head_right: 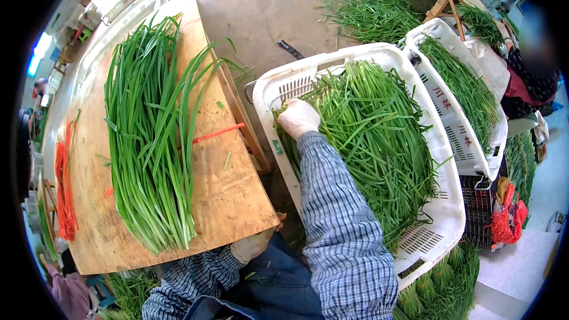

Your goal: The person gathers bunches of green chives, secures them with red plastic ties by hand, and places the completed bunches into a nearby basket.

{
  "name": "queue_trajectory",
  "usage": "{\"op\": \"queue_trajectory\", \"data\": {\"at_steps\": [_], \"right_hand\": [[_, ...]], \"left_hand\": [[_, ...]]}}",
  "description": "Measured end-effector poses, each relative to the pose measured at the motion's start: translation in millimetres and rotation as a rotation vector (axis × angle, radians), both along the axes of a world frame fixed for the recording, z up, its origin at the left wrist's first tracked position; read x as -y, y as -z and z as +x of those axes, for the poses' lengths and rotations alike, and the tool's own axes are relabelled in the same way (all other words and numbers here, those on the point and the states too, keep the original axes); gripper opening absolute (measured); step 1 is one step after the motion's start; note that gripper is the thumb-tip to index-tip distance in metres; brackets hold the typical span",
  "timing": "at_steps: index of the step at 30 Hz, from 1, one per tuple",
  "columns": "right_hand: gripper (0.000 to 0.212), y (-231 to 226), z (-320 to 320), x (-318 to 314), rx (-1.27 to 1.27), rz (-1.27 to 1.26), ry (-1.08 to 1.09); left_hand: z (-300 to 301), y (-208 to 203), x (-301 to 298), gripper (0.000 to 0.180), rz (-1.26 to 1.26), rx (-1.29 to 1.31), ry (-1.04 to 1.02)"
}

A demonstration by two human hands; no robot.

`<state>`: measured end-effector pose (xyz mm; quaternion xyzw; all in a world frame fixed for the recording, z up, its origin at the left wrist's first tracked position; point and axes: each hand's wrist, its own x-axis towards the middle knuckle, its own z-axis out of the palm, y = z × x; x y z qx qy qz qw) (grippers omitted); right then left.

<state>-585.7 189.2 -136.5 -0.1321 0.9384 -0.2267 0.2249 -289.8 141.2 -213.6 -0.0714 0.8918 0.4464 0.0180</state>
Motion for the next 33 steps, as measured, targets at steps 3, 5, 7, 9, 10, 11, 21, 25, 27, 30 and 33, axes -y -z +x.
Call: {"op": "queue_trajectory", "data": {"at_steps": [3,5,7,9,10,11,21,25,27,30,33], "right_hand": [[0.028,-17,23,-25,-0.032,-0.129,0.07],[0.023,-29,44,-45,0.152,-0.441,0.257],[0.022,-33,55,-75,0.111,-0.584,0.291],[0.02,-29,65,-96,0.092,-0.744,0.268],[0.02,-36,73,-98,0.091,-0.759,0.27],[0.02,-40,81,-101,0.077,-0.802,0.262],[0.067,-44,110,-129,-0.19,-0.89,0.124],[0.093,-48,109,-132,-0.073,-0.978,0.211],[0.1,-48,107,-136,-0.024,-0.93,0.208],[0.108,-50,103,-136,-0.003,-0.812,0.184],[0.109,-56,106,-136,-0.04,-0.652,0.092]], "left_hand": [[-1,7,7,0.027,0.556,0.044,-0.196],[-13,-4,11,0.031,0.754,-0.001,-0.234],[-41,-39,11,0.04,0.616,-0.125,-0.094],[-69,-74,14,0.05,0.463,-0.253,0.039],[-79,-80,13,0.055,0.408,-0.297,0.048],[-90,-84,12,0.06,0.354,-0.341,0.057],[-153,-78,-41,0.078,0.848,-0.004,0.087],[-157,-69,-34,0.082,0.943,0.097,0.021],[-159,-67,-34,0.082,0.804,0.099,0.0],[-161,-49,-39,0.083,0.612,0.062,0.022],[-154,-57,-42,0.082,0.327,-0.031,0.103]]}}
